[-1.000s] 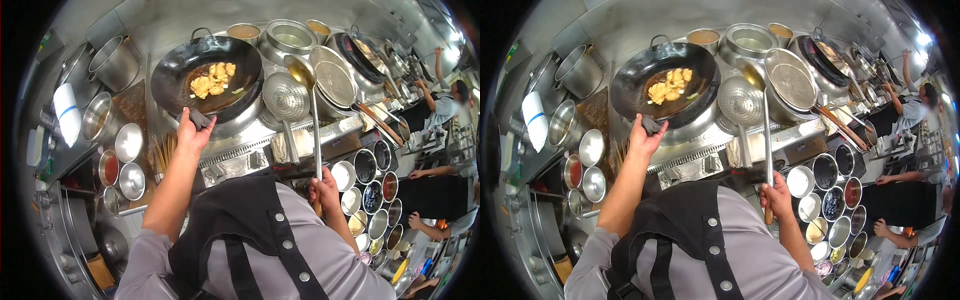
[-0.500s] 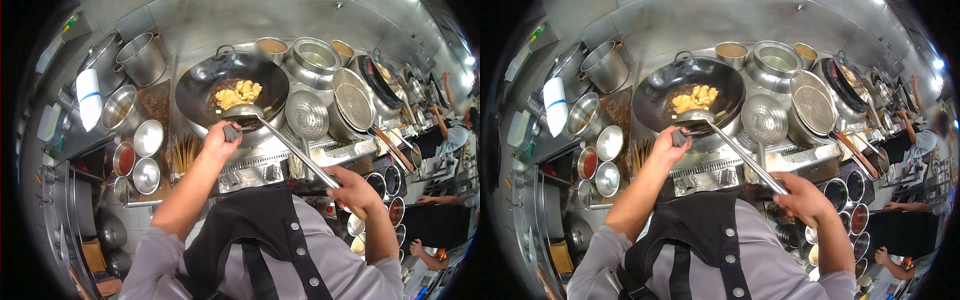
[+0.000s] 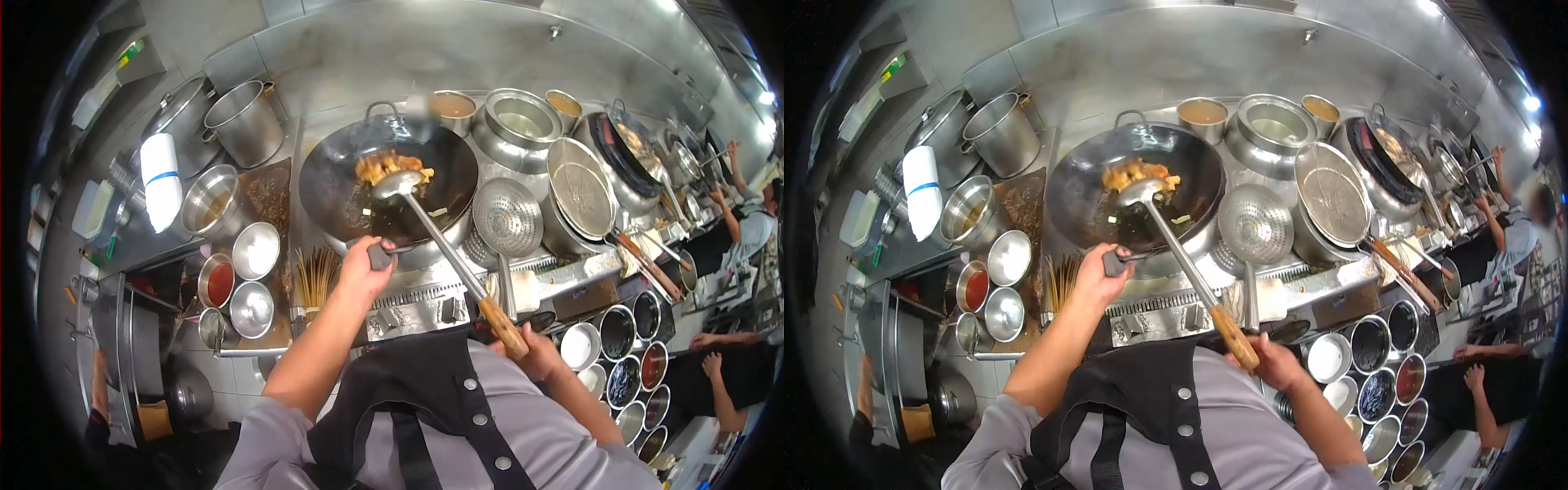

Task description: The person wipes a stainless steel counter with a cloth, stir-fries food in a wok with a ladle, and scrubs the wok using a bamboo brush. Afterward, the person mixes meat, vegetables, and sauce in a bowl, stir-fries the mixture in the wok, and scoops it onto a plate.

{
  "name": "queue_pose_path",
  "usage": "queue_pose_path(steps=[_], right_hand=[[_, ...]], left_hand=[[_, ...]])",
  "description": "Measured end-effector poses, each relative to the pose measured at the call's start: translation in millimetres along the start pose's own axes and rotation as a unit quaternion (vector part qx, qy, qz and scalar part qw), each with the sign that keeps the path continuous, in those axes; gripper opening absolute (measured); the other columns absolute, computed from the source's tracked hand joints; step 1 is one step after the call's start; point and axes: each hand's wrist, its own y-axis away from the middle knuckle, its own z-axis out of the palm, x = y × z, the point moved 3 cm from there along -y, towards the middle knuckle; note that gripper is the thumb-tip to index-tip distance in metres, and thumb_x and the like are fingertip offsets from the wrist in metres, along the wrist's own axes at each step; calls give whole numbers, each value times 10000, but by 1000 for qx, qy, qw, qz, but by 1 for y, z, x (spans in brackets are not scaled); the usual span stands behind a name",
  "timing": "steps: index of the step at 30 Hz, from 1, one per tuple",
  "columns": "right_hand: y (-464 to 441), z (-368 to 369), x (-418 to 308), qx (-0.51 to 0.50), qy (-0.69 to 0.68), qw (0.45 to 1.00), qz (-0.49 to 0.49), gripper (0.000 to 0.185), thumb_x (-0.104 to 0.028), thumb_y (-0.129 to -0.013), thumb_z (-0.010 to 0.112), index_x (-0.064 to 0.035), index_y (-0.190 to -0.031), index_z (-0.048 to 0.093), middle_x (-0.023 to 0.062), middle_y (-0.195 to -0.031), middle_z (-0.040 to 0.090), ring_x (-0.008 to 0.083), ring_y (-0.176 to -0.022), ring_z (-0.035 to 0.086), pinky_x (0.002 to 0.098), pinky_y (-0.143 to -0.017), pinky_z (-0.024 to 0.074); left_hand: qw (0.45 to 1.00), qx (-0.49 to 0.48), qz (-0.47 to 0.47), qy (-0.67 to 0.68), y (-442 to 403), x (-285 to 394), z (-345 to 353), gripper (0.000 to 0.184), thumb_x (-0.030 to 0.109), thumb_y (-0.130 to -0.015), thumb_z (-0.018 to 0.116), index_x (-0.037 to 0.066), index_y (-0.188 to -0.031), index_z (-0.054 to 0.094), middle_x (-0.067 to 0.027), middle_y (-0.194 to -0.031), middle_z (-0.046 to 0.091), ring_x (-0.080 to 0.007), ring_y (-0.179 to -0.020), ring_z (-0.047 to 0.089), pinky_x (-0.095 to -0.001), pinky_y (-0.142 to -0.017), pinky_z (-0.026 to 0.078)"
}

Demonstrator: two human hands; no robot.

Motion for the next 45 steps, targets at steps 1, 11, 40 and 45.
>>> queue_pose_path(steps=[1, 11, 40, 45], right_hand=[[-9, -26, 22, 30, 14, 998, 44, 698, -620, -1013, 419, -46, -1397, 520, 73, -1105, 678, 123, -908, 618, 236, -711, 459], [-174, -257, 170, 57, 783, 565, 253, 633, -420, -881, 599, -14, -1367, 569, 275, -1462, 474, 385, -1349, 475, 447, -1088, 415], [-60, 122, -104, 166, 484, 846, -150, 670, -52, -857, 601, -34, -1485, 368, 135, -804, 638, 246, -592, 631, 363, -580, 525], [-100, 114, -87, 231, 333, 900, -164, 619, -57, -894, 615, -41, -1464, 375, 61, -748, 584, 133, -543, 550, 309, -476, 457]], left_hand=[[1000, 4, -3, -20, -12, 4, 3, 76, 67, -874, 547, 25, -810, 547, -113, -752, 580, -242, -750, 588, -441, -710, 526], [999, 4, 1, -31, -31, 8, 9, 31, 50, -848, 590, 39, -838, 563, -115, -770, 590, -252, -794, 603, -442, -756, 507], [999, -26, -11, -23, -37, 11, 4, 55, 71, -891, 598, 69, -918, 551, -88, -815, 593, -232, -775, 612, -436, -743, 531], [999, -20, -7, -28, -33, 11, 6, 76, 62, -889, 596, 82, -937, 541, -83, -826, 596, -229, -786, 621, -447, -739, 530]])
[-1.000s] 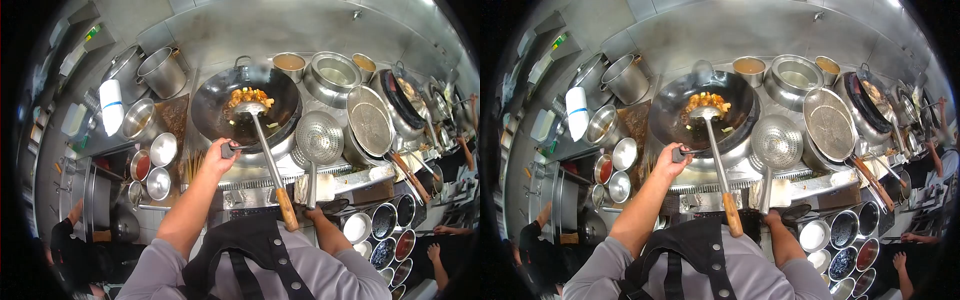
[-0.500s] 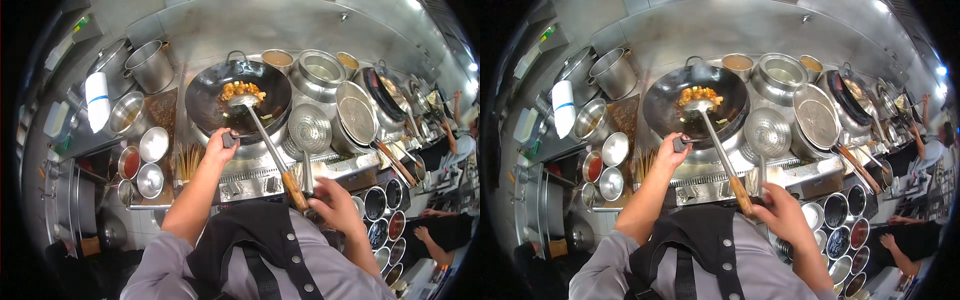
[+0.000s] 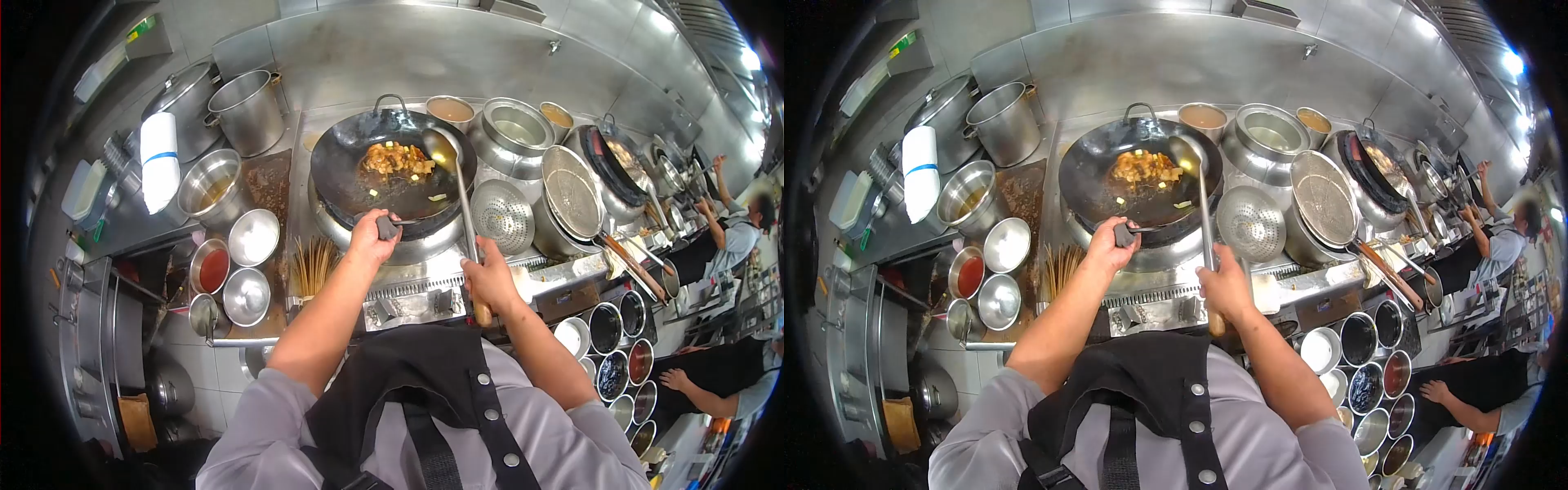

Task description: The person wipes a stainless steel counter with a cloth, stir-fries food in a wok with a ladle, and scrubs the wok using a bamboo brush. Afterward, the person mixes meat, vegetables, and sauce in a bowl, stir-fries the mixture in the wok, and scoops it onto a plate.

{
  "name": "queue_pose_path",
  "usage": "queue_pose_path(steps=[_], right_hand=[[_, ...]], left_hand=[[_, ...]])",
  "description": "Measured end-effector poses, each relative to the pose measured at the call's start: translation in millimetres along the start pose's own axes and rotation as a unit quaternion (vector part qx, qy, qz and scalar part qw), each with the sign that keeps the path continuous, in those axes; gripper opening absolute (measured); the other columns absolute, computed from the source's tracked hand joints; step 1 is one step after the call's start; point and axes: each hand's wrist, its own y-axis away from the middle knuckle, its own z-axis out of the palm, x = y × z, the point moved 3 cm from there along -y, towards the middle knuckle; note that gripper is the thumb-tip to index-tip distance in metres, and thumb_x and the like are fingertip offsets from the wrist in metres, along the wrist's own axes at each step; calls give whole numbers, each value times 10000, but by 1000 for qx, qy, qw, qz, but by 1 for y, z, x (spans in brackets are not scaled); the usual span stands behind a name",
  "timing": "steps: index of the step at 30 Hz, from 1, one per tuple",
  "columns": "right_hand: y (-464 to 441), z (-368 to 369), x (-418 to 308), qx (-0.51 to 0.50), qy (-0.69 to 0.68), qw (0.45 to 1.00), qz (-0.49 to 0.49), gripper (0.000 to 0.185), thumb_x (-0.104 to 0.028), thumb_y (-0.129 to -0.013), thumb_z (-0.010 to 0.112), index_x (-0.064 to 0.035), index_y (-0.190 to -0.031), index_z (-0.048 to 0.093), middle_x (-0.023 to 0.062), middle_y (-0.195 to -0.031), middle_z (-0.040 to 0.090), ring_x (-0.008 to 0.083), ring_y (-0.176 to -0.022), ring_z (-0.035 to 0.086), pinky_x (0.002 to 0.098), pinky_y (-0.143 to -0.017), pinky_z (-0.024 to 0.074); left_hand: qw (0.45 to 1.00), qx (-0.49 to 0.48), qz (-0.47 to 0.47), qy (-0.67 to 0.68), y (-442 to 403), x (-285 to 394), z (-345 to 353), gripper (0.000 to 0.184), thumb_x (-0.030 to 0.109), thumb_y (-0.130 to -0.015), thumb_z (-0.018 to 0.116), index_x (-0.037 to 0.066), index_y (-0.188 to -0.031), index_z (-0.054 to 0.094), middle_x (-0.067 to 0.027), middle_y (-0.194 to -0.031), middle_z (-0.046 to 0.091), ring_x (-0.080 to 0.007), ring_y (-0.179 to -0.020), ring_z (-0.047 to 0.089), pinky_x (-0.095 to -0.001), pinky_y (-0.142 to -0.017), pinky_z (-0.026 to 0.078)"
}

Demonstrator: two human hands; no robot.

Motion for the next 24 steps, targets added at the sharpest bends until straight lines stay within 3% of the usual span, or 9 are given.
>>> queue_pose_path(steps=[3, 7, 9, 11, 15, 19, 20, 22, 24], right_hand=[[13, -25, -11, -56, -124, 990, 47, 591, -66, -890, 633, -18, -1435, 411, 70, -754, 601, 132, -549, 567, 307, -464, 446], [89, -96, -49, -119, 144, 981, 52, 646, -25, -867, 661, -30, -1463, 411, 50, -719, 588, 107, -508, 540, 286, -454, 433], [102, -132, -50, -171, 67, 978, 96, 656, 69, -849, 649, -36, -1464, 444, 35, -747, 595, 95, -506, 526, 266, -456, 429], [98, -124, -66, -165, 176, 966, 98, 667, 38, -837, 673, -45, -1463, 460, 31, -732, 593, 98, -521, 508, 276, -478, 421], [34, -71, -31, -143, 269, 951, 45, 665, -147, -867, 704, -161, -1484, 456, 101, -753, 633, 169, -597, 570, 340, -568, 483], [3, -34, 19, -77, 395, 900, -166, 692, -160, -878, 694, -149, -1506, 404, 216, -845, 666, 273, -687, 616, 405, -714, 525], [20, -44, 6, -93, 355, 911, -188, 681, -111, -887, 682, -153, -1511, 415, 155, -885, 677, 216, -680, 617, 360, -651, 523], [58, -76, -18, -150, 162, 975, 25, 639, -92, -887, 672, -133, -1488, 462, 81, -901, 644, 151, -635, 572, 306, -598, 506], [83, -107, -35, -206, 62, 972, 98, 640, -75, -884, 676, -137, -1486, 468, 31, -845, 607, 84, -612, 536, 251, -537, 455]], left_hand=[[1000, 2, -5, 0, -9, 1, -6, 79, 65, -896, 583, 86, -953, 532, -87, -831, 592, -222, -787, 620, -443, -728, 532], [998, 44, -23, 44, 24, 0, 3, 127, 2, -884, 574, 70, -978, 523, -96, -877, 586, -219, -767, 611, -431, -736, 532], [997, 77, -28, 15, 60, -7, 11, 106, 6, -891, 556, 65, -970, 516, -100, -854, 580, -216, -750, 605, -431, -722, 533], [998, 42, -37, -17, 44, -8, 2, 73, 24, -901, 553, 62, -949, 513, -98, -832, 573, -213, -748, 602, -429, -716, 532], [999, 11, 26, -24, 24, -16, -12, 92, 36, -891, 595, 74, -943, 530, -67, -846, 572, -195, -730, 594, -420, -710, 544], [999, 36, 1, 12, 90, -58, -62, 52, -14, -893, 560, 3, -889, 511, -131, -830, 546, -248, -742, 578, -370, -694, 546], [999, 31, -10, 4, 108, -60, -66, 51, -28, -889, 554, -1, -888, 511, -136, -839, 546, -250, -744, 576, -353, -689, 545], [999, 50, 9, 3, 130, -49, -49, 51, -42, -882, 545, -1, -884, 514, -142, -834, 548, -258, -740, 567, -365, -692, 543], [998, 55, 10, 42, 118, -25, -16, 56, -13, -885, 564, 5, -898, 512, -140, -825, 547, -253, -733, 565, -393, -726, 538]])
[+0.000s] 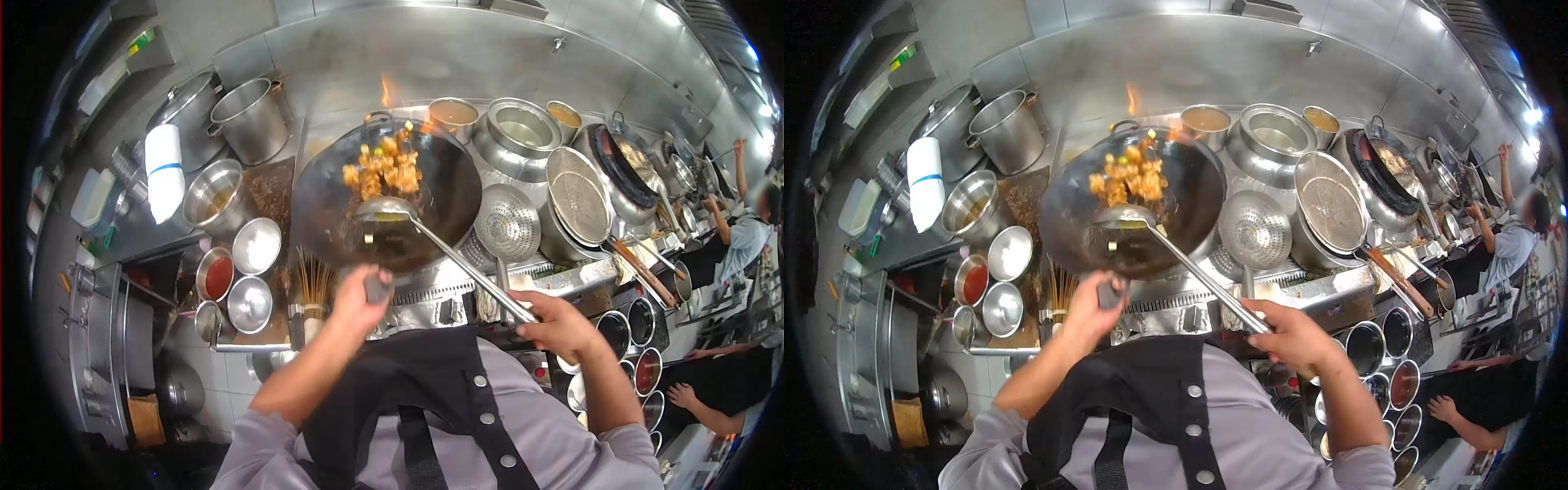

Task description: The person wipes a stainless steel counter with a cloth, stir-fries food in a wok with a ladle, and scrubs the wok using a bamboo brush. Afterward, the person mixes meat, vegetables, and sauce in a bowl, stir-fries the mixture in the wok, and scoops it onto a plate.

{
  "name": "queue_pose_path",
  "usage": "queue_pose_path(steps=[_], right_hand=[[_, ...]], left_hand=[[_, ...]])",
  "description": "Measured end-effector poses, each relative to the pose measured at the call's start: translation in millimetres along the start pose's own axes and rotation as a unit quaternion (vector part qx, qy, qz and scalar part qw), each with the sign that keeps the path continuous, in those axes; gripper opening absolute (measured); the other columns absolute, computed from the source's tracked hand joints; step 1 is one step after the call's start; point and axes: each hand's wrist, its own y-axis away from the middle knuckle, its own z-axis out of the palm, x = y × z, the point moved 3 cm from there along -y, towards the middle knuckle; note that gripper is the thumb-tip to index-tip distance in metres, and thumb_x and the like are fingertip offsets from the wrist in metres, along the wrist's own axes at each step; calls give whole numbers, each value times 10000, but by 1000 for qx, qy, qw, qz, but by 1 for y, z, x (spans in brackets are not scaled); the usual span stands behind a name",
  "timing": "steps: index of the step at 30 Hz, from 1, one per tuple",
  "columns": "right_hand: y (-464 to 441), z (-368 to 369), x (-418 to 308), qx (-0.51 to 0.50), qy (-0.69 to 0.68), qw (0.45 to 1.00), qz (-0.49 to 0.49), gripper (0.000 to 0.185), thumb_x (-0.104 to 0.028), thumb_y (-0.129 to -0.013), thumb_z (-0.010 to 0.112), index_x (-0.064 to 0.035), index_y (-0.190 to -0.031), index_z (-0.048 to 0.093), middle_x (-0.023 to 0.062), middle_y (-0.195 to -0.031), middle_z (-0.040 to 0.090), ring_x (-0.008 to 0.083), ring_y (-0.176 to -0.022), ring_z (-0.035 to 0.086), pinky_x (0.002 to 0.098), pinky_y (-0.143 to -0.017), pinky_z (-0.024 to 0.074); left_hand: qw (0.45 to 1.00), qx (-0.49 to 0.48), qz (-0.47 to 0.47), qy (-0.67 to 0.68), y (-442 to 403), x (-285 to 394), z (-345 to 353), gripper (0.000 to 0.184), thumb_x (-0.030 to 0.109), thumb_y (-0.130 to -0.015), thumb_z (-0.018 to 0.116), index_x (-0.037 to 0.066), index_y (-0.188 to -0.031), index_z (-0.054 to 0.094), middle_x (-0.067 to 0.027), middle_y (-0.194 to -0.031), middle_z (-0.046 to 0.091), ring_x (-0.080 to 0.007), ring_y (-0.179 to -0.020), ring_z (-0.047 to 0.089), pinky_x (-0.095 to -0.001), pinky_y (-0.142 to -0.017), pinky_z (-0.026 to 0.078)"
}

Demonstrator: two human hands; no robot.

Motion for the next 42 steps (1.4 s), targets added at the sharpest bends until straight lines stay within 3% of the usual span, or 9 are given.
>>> queue_pose_path(steps=[7, 11, 16, 19, 27, 31, 33, 35, 42], right_hand=[[-79, 17, -7, 66, 120, 989, -54, 631, -74, -876, 678, -118, -1470, 471, 61, -735, 598, 117, -596, 547, 291, -541, 476], [-94, 36, 6, 129, 235, 954, -134, 636, -92, -893, 660, -145, -1491, 452, 38, -799, 637, 107, -608, 567, 283, -557, 481], [17, 8, -17, 27, -58, 997, 43, 631, 52, -862, 657, -103, -1455, 509, -6, -823, 604, 53, -575, 468, 210, -510, 401], [9, 6, -31, 34, 99, 994, 31, 617, -6, -869, 657, -104, -1459, 504, 9, -778, 595, 72, -552, 494, 249, -516, 437], [-91, 26, 20, 191, 264, 918, -225, 617, -107, -887, 670, -121, -1469, 465, 119, -829, 663, 173, -566, 588, 340, -553, 506], [1, 5, -1, 32, -49, 998, 6, 652, 78, -863, 648, -94, -1470, 485, 5, -763, 608, 87, -565, 533, 242, -494, 432], [8, 3, -12, 3, -53, 999, 5, 653, 41, -857, 667, -92, -1471, 484, 13, -745, 592, 84, -549, 519, 252, -481, 425], [1, 10, -34, 47, 120, 991, 25, 614, -15, -882, 661, -102, -1467, 493, 25, -730, 584, 87, -536, 492, 268, -490, 426], [-71, 32, 2, 130, 212, 957, -147, 600, -91, -915, 655, -126, -1483, 462, 75, -746, 625, 128, -625, 587, 305, -579, 496]], left_hand=[[996, -69, 7, -49, -91, 4, -4, 66, 32, -888, 603, 45, -913, 543, -101, -816, 581, -224, -747, 593, -382, -726, 541], [997, -28, 7, -66, -23, -22, -51, 61, 11, -893, 580, 26, -908, 523, -118, -832, 548, -248, -726, 564, -365, -700, 532], [1000, -6, -12, -4, -8, 3, 5, 57, 65, -908, 579, 73, -883, 528, -70, -806, 577, -204, -747, 588, -400, -727, 522], [998, -45, 2, -46, -57, 5, 30, 78, 42, -901, 597, 41, -927, 524, -96, -820, 576, -222, -741, 607, -395, -716, 538], [993, -40, -38, -101, -11, -26, -58, 47, 33, -890, 592, 28, -868, 550, -117, -779, 566, -232, -746, 586, -388, -766, 548], [997, -47, 9, -55, 0, -1, -8, 66, 64, -908, 587, 53, -868, 536, -92, -787, 579, -209, -753, 588, -399, -763, 549], [997, -66, -13, -36, -38, 8, 17, 64, 68, -917, 590, 66, -881, 537, -70, -791, 578, -205, -769, 593, -413, -761, 540], [998, -50, -11, -45, -71, 7, 25, 58, 64, -913, 596, 62, -883, 546, -72, -790, 576, -211, -769, 596, -405, -747, 545], [996, -60, -30, -56, -22, -23, -44, 92, -20, -873, 593, 12, -925, 524, -127, -843, 560, -220, -736, 578, -362, -713, 568]])
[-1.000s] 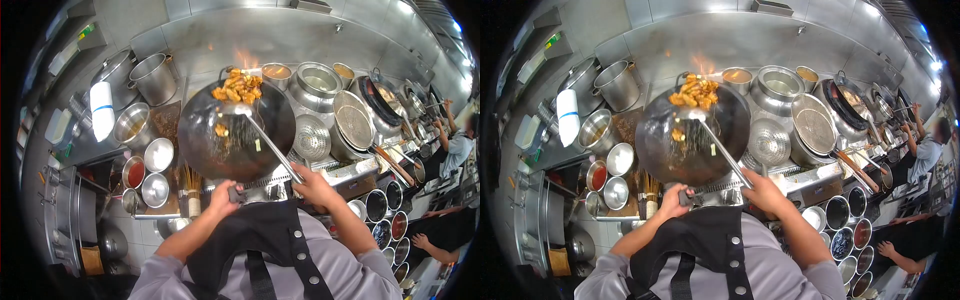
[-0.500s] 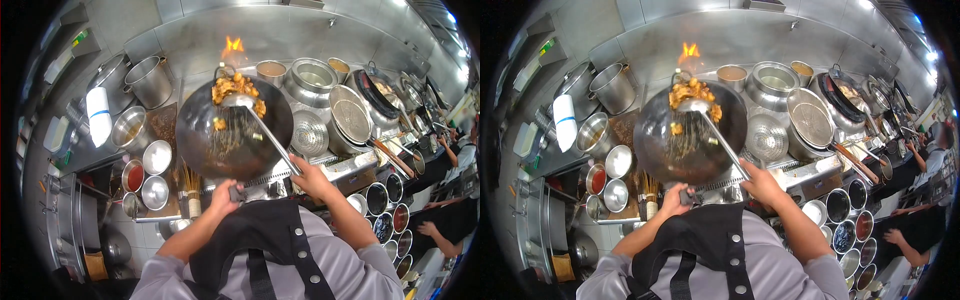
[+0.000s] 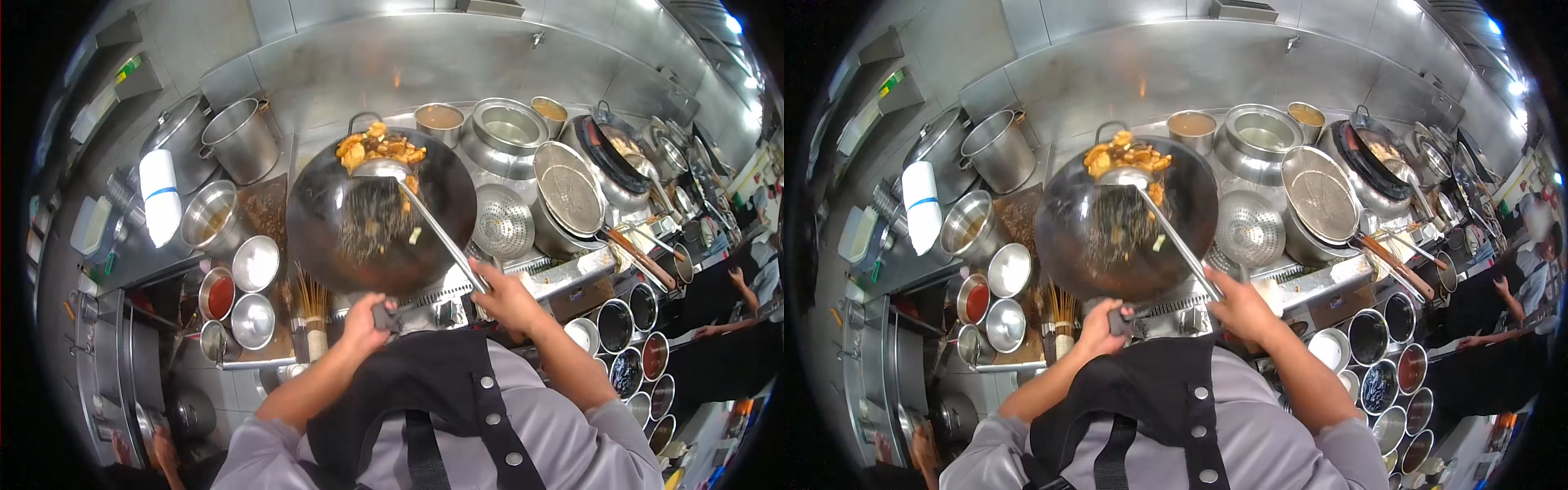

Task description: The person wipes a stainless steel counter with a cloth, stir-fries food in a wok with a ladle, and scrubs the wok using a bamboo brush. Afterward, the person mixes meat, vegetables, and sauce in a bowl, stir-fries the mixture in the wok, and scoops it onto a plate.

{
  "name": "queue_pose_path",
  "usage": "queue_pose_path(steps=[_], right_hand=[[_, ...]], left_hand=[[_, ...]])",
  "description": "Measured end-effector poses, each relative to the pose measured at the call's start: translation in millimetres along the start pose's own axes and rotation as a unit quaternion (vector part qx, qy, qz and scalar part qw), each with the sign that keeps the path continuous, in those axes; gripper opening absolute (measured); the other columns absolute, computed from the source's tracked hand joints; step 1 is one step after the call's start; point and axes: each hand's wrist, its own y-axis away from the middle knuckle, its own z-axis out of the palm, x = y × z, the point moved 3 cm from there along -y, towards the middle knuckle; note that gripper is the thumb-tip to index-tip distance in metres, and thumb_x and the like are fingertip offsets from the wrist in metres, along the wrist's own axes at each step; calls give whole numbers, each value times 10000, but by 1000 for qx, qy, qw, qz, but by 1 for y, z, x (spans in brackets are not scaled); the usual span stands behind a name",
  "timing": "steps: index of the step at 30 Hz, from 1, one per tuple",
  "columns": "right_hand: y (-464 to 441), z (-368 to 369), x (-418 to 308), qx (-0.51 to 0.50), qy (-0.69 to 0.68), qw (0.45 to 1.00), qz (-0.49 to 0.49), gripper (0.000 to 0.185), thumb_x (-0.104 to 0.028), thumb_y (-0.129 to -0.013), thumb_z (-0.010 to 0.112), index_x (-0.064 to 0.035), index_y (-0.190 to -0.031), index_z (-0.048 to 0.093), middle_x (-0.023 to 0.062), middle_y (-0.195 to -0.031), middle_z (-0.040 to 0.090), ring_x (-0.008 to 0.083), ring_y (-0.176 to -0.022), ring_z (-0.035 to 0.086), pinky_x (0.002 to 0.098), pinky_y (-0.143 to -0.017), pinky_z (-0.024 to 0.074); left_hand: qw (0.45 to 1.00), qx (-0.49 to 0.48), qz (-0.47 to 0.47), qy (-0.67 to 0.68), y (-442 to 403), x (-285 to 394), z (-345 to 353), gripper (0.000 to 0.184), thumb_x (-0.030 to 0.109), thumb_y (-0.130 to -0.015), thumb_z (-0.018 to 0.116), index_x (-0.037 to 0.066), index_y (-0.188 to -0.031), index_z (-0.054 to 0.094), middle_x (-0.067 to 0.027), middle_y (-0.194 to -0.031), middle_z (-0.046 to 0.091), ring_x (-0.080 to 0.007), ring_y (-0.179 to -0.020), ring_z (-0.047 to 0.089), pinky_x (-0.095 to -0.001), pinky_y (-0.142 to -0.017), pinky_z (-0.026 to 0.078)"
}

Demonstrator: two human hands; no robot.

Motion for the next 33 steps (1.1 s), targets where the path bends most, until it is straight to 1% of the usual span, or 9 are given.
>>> queue_pose_path(steps=[3, 6, 17, 21, 24, 27, 29, 31, 33], right_hand=[[48, -3, 24, -40, -210, 975, 68, 651, 4, -897, 657, -120, -1501, 450, 6, -823, 590, 72, -604, 498, 246, -535, 442], [79, -13, 34, -71, -248, 959, 115, 650, -39, -886, 686, -134, -1490, 466, -21, -789, 594, 52, -611, 530, 233, -565, 477], [62, -71, -4, -91, -155, 965, 193, 627, -46, -890, 679, -131, -1479, 481, 2, -757, 585, 79, -554, 504, 243, -514, 444], [21, -70, -25, -86, -52, 980, 170, 613, -48, -889, 659, -104, -1472, 478, 23, -748, 593, 92, -549, 507, 262, -511, 444], [-28, -25, 25, -15, -136, 987, 86, 627, -85, -890, 664, -124, -1483, 465, 52, -760, 610, 118, -574, 534, 293, -538, 465], [-23, 3, 28, 56, 31, 998, -7, 657, -158, -883, 688, -159, -1494, 447, 112, -817, 639, 175, -630, 594, 351, -598, 503], [4, -11, 19, 25, -23, 999, 10, 639, -92, -892, 668, -138, -1492, 454, 84, -800, 627, 145, -597, 583, 314, -547, 484], [40, -34, 7, -58, -260, 951, 156, 623, -9, -895, 641, -112, -1485, 468, 38, -765, 602, 104, -562, 554, 252, -502, 447], [55, -53, 2, -95, -280, 943, 154, 616, 52, -891, 617, -94, -1474, 482, 6, -748, 580, 72, -545, 521, 203, -482, 414]], left_hand=[[997, 50, 11, 60, 13, 25, 39, 83, -17, -869, 591, 11, -908, 523, -118, -814, 555, -229, -737, 575, -357, -710, 556], [1000, -18, 14, 10, -55, 48, 45, 69, 45, -885, 583, 51, -924, 527, -106, -789, 568, -241, -754, 585, -407, -736, 515], [998, 47, -28, 21, -70, 49, 72, 72, 65, -895, 566, 6, -899, 525, -119, -828, 581, -234, -768, 587, -418, -730, 542], [999, 45, 8, -11, -59, 33, 73, 86, 27, -911, 575, 40, -971, 515, -91, -846, 578, -203, -729, 606, -411, -734, 540], [998, 24, 18, 64, -61, 13, 38, 87, -11, -896, 604, 7, -922, 523, -118, -854, 562, -233, -746, 575, -378, -720, 543], [999, 22, 6, -30, -4, -16, -5, 59, 35, -905, 598, 17, -901, 543, -119, -852, 572, -241, -756, 579, -372, -769, 537], [999, 17, -5, -34, 21, -9, 5, 61, 25, -899, 594, 23, -882, 536, -121, -845, 568, -238, -755, 581, -374, -764, 538], [998, 42, 29, 31, 19, 15, 39, 69, 25, -895, 597, 25, -874, 531, -126, -829, 570, -234, -754, 581, -379, -755, 539], [998, 12, -1, 66, -15, 29, 58, 57, 74, -926, 573, 62, -886, 534, -75, -787, 573, -207, -774, 577, -402, -744, 510]])
